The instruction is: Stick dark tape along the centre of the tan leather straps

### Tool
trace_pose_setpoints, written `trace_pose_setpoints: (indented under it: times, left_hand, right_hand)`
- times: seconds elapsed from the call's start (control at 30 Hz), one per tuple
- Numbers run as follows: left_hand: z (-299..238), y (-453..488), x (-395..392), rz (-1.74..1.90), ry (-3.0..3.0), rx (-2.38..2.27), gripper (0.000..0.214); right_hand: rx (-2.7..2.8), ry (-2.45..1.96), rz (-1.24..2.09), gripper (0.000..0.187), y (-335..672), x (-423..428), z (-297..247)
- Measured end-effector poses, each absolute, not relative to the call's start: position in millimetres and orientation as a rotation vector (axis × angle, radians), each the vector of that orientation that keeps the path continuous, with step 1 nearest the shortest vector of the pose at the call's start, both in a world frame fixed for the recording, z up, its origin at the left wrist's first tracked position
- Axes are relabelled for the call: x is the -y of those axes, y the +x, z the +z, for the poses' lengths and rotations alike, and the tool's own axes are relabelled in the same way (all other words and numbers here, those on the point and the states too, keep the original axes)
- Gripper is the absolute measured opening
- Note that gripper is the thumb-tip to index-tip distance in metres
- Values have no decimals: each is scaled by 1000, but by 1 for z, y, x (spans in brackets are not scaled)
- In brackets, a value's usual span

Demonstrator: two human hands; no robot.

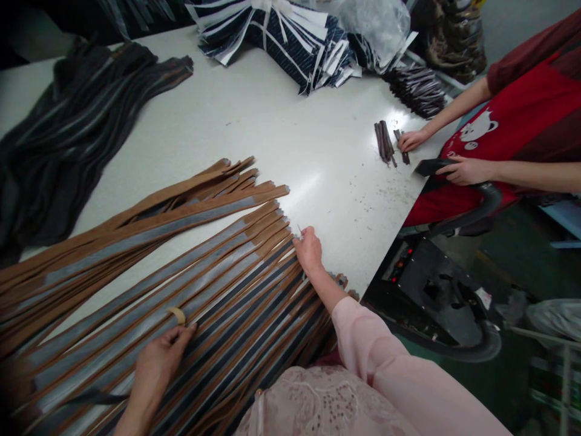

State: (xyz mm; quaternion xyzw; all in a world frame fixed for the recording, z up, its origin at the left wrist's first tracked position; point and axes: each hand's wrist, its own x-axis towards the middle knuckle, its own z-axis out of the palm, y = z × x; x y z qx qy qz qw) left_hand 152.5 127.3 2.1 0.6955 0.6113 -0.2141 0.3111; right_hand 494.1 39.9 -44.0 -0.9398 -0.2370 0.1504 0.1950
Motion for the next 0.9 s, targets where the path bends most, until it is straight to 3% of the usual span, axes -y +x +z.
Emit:
trace_pose_setpoints:
  times: [0.13, 0.4, 0.73, 0.9]
  left_hand:
    - [1, 152, -125, -537, 1866, -1614, 42]
    - [-5, 147, -116, -453, 1940, -1626, 46]
    - [-12, 166, -105, -350, 1975, -1658, 47]
    - [-4, 164, -107, -184, 1890, -1542, 43]
  right_hand:
    - [813, -2615, 478, 14, 494, -38, -28]
    - [1413, -2362, 664, 14, 445, -37, -11]
    - [1336, -2500, 748, 12, 456, -42, -28]
    - [1300, -2582, 764, 27, 455, -47, -30]
